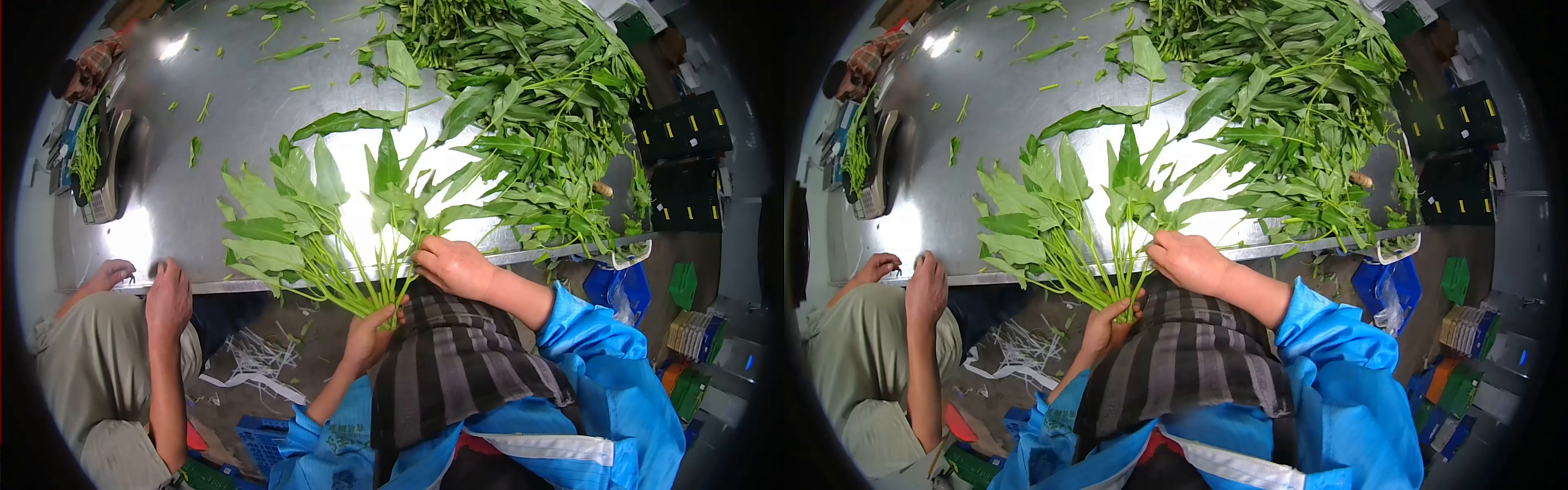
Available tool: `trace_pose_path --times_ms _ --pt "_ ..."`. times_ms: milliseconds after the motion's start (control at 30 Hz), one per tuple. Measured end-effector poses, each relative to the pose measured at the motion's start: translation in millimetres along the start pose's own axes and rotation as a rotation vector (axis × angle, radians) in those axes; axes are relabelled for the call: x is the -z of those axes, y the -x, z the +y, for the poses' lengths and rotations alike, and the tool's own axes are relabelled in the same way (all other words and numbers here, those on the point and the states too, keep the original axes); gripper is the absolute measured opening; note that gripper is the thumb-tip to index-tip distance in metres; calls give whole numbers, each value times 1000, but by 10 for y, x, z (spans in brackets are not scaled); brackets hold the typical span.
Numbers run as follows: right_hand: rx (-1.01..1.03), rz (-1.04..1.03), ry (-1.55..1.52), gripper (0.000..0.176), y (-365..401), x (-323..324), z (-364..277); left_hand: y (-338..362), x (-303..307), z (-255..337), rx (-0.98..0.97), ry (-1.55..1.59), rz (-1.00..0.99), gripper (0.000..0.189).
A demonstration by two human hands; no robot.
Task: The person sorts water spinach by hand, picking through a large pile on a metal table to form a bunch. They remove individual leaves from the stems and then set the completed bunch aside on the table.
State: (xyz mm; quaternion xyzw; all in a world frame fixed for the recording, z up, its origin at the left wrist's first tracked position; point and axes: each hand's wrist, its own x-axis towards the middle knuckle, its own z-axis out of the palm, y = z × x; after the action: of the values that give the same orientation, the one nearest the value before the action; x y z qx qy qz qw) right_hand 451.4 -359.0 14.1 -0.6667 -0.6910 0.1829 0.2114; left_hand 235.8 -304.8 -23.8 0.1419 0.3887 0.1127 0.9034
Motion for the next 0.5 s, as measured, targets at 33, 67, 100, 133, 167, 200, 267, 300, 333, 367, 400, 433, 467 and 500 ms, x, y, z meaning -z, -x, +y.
trace_pose_path --times_ms 33,67,100,133,167,200,267,300,333,367,400,433,467,500 --pt "16 5 -23 14 9 19 -1 -16 25 -25 -7 13 -8 28" --pt "-74 11 -89 13 19 19 10 -30 40 -38 -14 27 -16 28" --pt "-107 55 -97 14 -9 42 -7 -34 46 -43 -13 30 -16 28" --pt "-141 99 -105 14 -56 82 -43 -33 52 -46 -11 32 -16 28" --pt "-175 143 -115 15 -108 118 -77 -33 55 -46 -9 32 -15 28" --pt "-117 170 -116 22 -162 136 -102 -29 47 -39 -4 35 -12 28" --pt "45 205 -26 25 -306 126 -93 -21 18 -18 4 39 -9 29" --pt "126 223 21 27 -374 128 -77 -23 27 -19 2 24 -15 30" --pt "186 134 82 28 -422 106 -33 -28 44 -26 -1 7 -23 31" --pt "222 79 90 28 -447 98 4 -36 59 -32 -3 -11 -31 32" --pt "259 22 97 27 -472 95 34 -38 71 -38 -8 -17 -25 32" --pt "297 -37 104 26 -492 92 56 -39 82 -51 -14 -21 -18 32" --pt "313 -88 93 20 -499 89 69 -42 86 -60 -21 -23 -9 31" --pt "333 -113 109 17 -501 78 90 -38 83 -59 -23 -23 -7 31"
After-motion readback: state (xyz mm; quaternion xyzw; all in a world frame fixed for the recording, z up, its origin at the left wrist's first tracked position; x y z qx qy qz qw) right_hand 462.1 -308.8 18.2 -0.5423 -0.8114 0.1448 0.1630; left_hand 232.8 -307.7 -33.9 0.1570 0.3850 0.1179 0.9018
